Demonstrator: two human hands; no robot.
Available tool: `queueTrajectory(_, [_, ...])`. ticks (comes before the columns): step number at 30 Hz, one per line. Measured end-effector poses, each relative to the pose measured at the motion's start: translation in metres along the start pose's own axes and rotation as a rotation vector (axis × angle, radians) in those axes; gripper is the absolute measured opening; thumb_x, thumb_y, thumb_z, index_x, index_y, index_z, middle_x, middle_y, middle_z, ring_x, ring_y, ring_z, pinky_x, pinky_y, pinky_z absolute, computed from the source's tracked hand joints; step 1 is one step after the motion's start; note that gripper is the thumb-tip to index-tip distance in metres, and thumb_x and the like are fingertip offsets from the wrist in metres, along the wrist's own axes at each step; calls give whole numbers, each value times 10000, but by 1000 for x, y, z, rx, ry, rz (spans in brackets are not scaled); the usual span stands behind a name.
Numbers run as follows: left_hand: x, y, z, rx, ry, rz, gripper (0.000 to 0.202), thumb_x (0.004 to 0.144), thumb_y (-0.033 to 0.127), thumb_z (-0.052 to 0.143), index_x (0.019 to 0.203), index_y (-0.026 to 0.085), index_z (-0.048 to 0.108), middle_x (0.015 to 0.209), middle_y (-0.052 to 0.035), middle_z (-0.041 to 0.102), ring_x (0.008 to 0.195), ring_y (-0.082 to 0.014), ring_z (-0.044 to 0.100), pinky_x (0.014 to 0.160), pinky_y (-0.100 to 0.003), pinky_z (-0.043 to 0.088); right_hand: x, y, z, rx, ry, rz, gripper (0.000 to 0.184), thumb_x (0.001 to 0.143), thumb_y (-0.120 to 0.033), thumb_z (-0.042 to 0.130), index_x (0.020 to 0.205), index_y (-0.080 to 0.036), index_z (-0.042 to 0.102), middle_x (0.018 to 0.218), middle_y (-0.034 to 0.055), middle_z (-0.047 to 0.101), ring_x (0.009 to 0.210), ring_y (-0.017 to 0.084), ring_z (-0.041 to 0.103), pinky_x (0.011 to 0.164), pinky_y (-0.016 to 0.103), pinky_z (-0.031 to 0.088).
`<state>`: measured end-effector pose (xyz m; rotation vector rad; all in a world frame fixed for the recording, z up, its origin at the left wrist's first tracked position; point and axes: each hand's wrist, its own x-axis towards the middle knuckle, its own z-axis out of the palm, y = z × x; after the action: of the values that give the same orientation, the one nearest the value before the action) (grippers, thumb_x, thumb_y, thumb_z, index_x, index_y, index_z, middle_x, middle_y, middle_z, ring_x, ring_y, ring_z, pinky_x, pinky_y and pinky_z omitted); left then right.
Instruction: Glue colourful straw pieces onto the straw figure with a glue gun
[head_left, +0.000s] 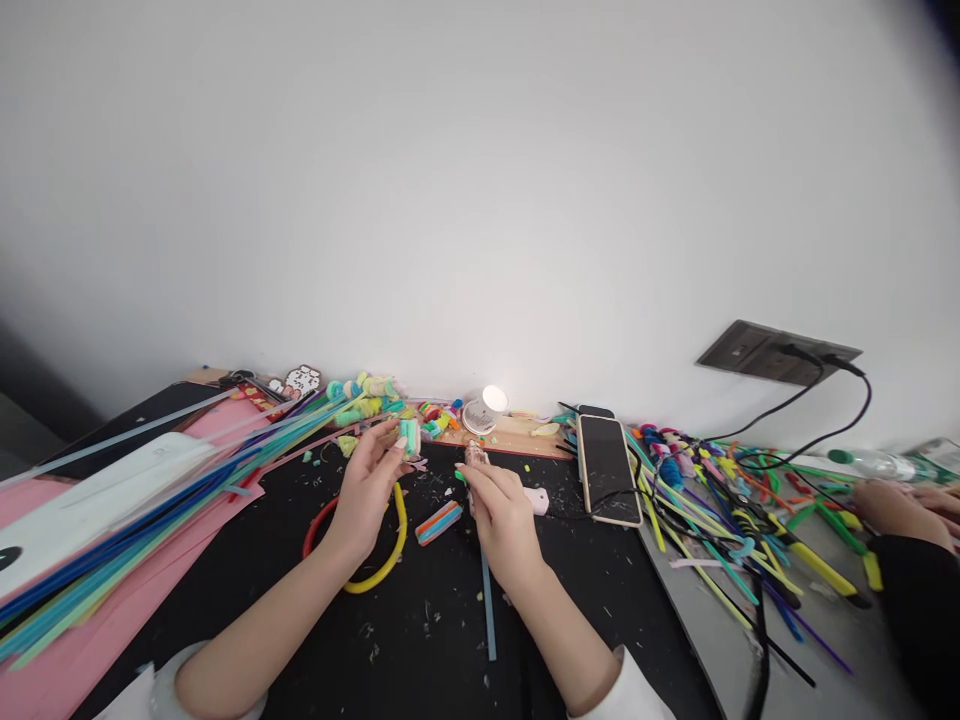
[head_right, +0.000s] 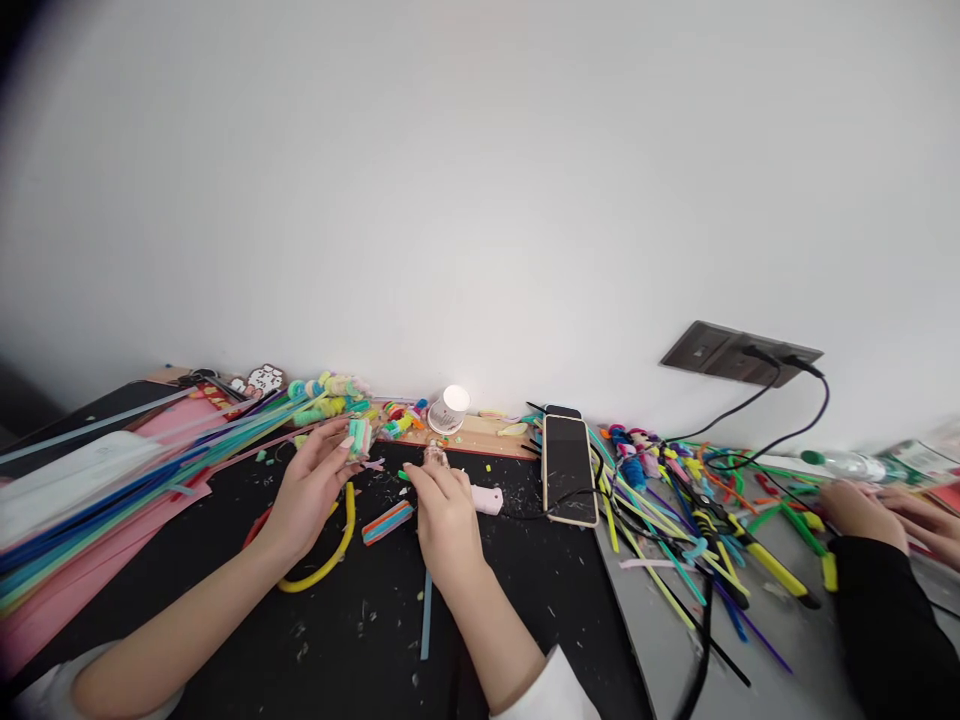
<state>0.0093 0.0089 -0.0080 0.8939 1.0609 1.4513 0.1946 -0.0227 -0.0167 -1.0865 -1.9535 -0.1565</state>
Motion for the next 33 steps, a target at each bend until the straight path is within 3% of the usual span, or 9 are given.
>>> queueTrajectory(5, [-5, 5, 3, -102, -152, -78, 479, 825, 431, 763, 1230, 232, 603, 1261, -98, 685, 1068, -277, 696, 863, -371, 553, 1, 0, -2, 124, 66, 47, 255, 991, -107, 529, 1112, -211, 728, 933, 79, 790, 817, 213, 747, 745, 316, 605])
queueTrajectory(10, [-8, 8, 6, -88, -265, -125, 550, 839, 431, 762, 1324, 252, 573, 1349, -102, 651, 1166, -291, 676, 988, -418, 551, 4, -5, -8, 173, 116, 90, 258, 977, -98, 534, 1061, -220, 745, 905, 72, 782, 792, 202, 751, 737, 292, 612])
queueTrajectory(16, [-9, 4, 5, -22, -323, -142, 509, 837, 449, 759, 1277, 240, 613, 1412, -97, 605, 1305, -320, 586, 1074, -465, 525, 3, -3, -14, 192, 176, 123, 313, 982, -89, 511, 1107, -218, 768, 965, 92, 770, 887, 199, 752, 797, 274, 608])
queueTrajectory(21, [-10, 3, 3, 53, -341, -127, 436, 823, 417, 764, 1193, 232, 628, 1305, -75, 632, 1204, -287, 632, 1012, -453, 571, 0, -5, -15, 259, 172, 158, 311, 960, -87, 527, 1063, -237, 779, 979, 75, 788, 891, 198, 763, 819, 276, 607])
queueTrajectory(27, [-13, 11, 6, 217, -364, -111, 366, 788, 356, 746, 1105, 221, 622, 1127, -67, 677, 1063, -274, 671, 777, -360, 620, 0, -14, -20, 428, 199, 400, 197, 909, -145, 591, 878, -230, 766, 839, 37, 785, 734, 182, 748, 665, 256, 605])
queueTrajectory(33, [-15, 12, 10, 151, -385, -173, 375, 725, 305, 785, 1053, 204, 634, 1071, -48, 695, 979, -241, 707, 825, -362, 609, -2, -15, -19, 642, 190, 640, 99, 855, -234, 665, 779, -213, 726, 693, 16, 729, 578, 173, 689, 560, 269, 585])
